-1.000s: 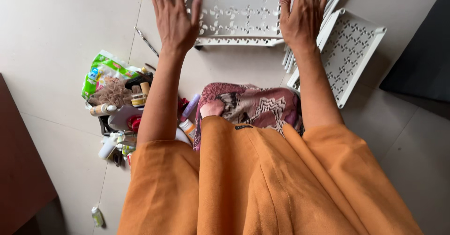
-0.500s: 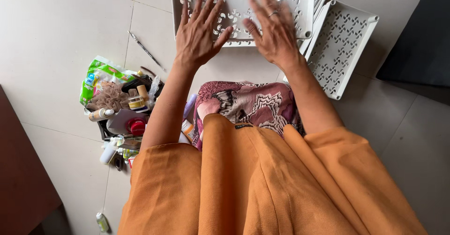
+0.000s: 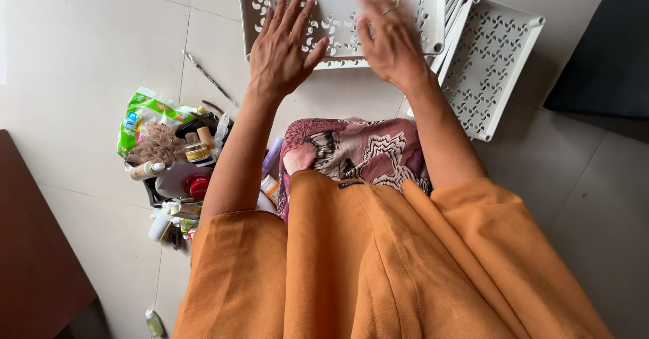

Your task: The person assembles a white plastic storage rack by attaching wheels and inserting vertical poles into the base. They then place a second shelf tray onto the poles to form a two-tier structure.

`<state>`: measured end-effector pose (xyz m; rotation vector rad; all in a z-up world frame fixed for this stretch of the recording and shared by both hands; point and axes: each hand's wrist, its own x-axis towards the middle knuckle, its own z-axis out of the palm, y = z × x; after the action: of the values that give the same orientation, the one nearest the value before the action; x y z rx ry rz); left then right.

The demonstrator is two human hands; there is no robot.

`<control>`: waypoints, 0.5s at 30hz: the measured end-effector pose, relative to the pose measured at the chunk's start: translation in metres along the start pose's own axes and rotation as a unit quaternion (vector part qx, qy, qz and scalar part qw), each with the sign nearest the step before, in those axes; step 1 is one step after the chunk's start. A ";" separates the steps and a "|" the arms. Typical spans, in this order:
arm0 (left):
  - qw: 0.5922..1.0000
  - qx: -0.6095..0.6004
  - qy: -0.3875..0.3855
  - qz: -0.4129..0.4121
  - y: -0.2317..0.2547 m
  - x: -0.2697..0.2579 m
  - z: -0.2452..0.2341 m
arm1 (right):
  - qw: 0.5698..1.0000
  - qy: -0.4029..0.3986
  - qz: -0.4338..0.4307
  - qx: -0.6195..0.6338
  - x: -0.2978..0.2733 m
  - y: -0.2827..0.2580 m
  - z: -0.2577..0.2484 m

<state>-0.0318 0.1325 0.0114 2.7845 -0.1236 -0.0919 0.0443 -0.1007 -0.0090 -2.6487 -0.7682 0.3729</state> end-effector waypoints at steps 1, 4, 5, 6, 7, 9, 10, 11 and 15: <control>1.000 -0.001 0.000 -0.005 0.002 0.000 -0.001 | 0.999 0.036 0.018 -0.027 -0.003 0.003 -0.003; 1.000 0.015 -0.003 0.027 0.001 0.002 -0.003 | 0.998 0.056 0.018 -0.035 -0.004 0.002 -0.009; 0.999 0.024 -0.031 0.033 0.000 -0.004 -0.003 | 0.998 0.049 0.011 -0.026 -0.006 0.003 -0.013; 0.997 0.035 -0.053 0.043 -0.005 -0.003 -0.005 | 0.999 0.040 0.014 0.024 -0.007 0.007 -0.021; 0.995 0.045 -0.075 0.053 -0.011 -0.002 -0.004 | 0.997 0.031 0.016 0.075 -0.011 0.012 -0.031; 0.995 0.052 -0.027 0.078 -0.021 0.004 0.009 | 0.990 0.077 0.011 0.115 -0.010 0.016 -0.040; 0.995 0.052 -0.010 0.088 -0.027 0.005 0.020 | 0.987 0.124 0.011 0.106 -0.015 0.018 -0.036; 0.992 0.072 0.023 0.102 -0.034 0.008 0.029 | 0.981 0.170 0.010 0.097 -0.021 0.021 -0.030; 0.989 0.056 0.071 0.119 -0.046 0.029 0.029 | 0.847 0.475 0.025 0.236 -0.061 0.028 0.021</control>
<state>-0.0018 0.1628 -0.0327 2.8526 -0.4346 0.1769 0.0003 -0.1512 -0.0307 -1.9859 -0.2198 -0.6407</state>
